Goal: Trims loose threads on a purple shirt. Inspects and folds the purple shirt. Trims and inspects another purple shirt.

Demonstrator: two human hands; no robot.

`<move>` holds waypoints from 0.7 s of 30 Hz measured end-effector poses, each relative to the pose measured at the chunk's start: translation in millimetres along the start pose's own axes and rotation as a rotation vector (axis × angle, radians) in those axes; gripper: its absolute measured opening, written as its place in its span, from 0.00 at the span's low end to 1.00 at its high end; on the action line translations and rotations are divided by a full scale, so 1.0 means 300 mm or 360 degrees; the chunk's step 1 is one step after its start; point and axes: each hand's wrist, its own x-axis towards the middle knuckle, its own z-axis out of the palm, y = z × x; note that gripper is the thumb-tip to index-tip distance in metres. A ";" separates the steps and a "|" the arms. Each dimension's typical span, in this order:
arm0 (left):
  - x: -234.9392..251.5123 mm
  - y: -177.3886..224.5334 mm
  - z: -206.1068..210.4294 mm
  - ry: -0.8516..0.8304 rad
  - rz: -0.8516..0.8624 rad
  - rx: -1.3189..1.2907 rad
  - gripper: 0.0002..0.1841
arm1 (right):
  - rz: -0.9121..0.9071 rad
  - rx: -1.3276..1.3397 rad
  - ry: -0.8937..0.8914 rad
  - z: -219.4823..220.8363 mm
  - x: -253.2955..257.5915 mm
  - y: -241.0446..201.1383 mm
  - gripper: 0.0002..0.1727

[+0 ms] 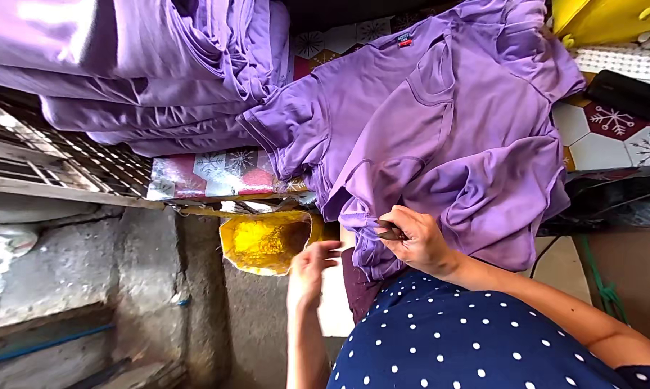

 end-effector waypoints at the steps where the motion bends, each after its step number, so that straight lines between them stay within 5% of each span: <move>1: 0.002 0.000 0.069 -0.0173 0.0071 -0.0397 0.20 | -0.0079 -0.0035 -0.0009 0.001 0.001 -0.001 0.09; 3: 0.023 0.027 0.177 -0.0240 0.0050 -0.0986 0.10 | -0.0243 -0.0133 -0.0051 -0.003 0.000 -0.001 0.08; 6: 0.038 0.093 0.244 -0.0047 -0.0029 -0.1259 0.13 | -0.0225 -0.0168 -0.0163 -0.028 -0.014 0.001 0.09; 10: 0.022 0.117 0.250 -0.0092 0.0057 -0.1350 0.10 | 0.0130 -0.0020 -0.0247 -0.085 -0.001 -0.001 0.28; 21: 0.006 0.108 0.275 0.0008 0.0210 -0.1270 0.10 | 0.0113 -0.0086 -0.0229 -0.086 0.026 0.005 0.23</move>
